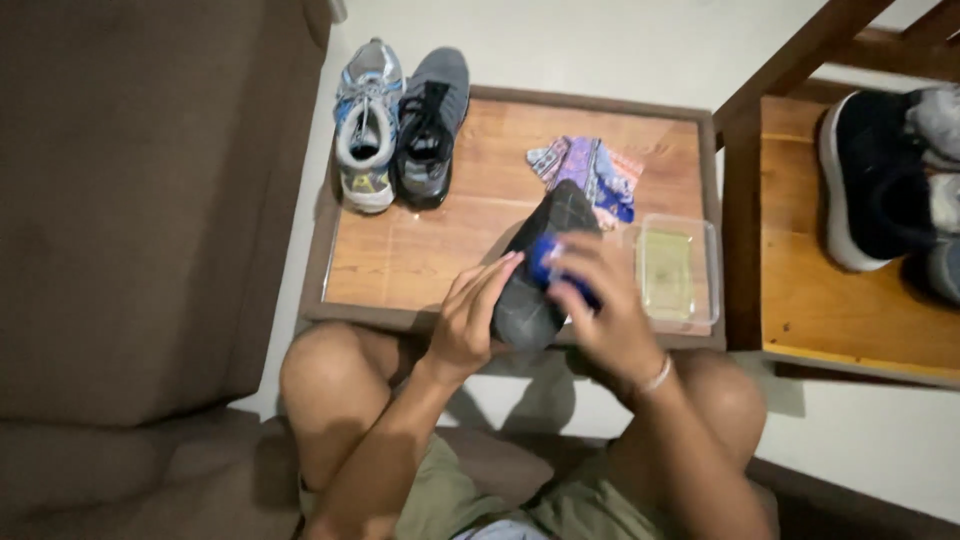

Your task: Cleaning and polishing a black shoe using a small brush and cleaning solution on a tray.

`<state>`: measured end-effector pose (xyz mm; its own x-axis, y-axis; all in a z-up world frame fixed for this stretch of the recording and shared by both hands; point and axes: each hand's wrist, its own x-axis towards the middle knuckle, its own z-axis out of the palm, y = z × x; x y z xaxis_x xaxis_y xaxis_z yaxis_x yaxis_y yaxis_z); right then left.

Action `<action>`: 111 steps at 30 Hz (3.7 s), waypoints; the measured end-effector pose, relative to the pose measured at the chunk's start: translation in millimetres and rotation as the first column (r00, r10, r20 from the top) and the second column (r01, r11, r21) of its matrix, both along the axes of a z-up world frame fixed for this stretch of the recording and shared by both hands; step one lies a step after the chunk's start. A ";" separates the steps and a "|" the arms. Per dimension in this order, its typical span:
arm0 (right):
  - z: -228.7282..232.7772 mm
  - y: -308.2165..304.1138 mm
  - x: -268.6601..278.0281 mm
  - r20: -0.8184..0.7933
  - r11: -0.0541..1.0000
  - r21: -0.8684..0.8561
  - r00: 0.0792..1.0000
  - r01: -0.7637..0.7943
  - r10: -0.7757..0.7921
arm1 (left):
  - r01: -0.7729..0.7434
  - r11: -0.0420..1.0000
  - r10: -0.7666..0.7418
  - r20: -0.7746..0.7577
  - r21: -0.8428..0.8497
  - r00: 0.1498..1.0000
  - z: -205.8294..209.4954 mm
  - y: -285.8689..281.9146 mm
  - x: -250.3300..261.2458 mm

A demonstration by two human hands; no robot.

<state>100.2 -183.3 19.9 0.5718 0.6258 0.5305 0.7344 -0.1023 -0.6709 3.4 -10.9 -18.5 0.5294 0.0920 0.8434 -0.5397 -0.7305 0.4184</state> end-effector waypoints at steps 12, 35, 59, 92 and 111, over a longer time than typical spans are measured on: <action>9.8 7.5 -19.7 -0.045 0.993 0.014 0.992 -0.116 0.117 | 0.014 1.000 -0.015 -0.051 -0.021 0.999 -12.1 5.8 5.1; -26.8 22.9 41.4 -0.066 0.983 0.071 0.984 0.170 -0.165 | -0.065 0.994 0.057 0.101 0.083 0.993 -18.6 19.8 4.1; -64.7 -5.1 44.1 -0.569 0.931 0.034 0.773 0.363 -0.280 | -0.156 0.968 0.184 -0.135 0.197 0.974 -11.3 12.3 7.5; -154.0 -2.4 108.5 0.114 0.771 -0.434 0.878 0.465 -0.465 | -0.247 0.904 -0.218 -0.873 -0.349 0.437 11.9 -3.3 -35.1; -156.7 15.8 196.2 0.044 0.734 -0.257 0.767 0.628 -0.641 | -0.239 0.960 0.278 -0.560 0.143 0.781 -78.5 -33.4 -17.0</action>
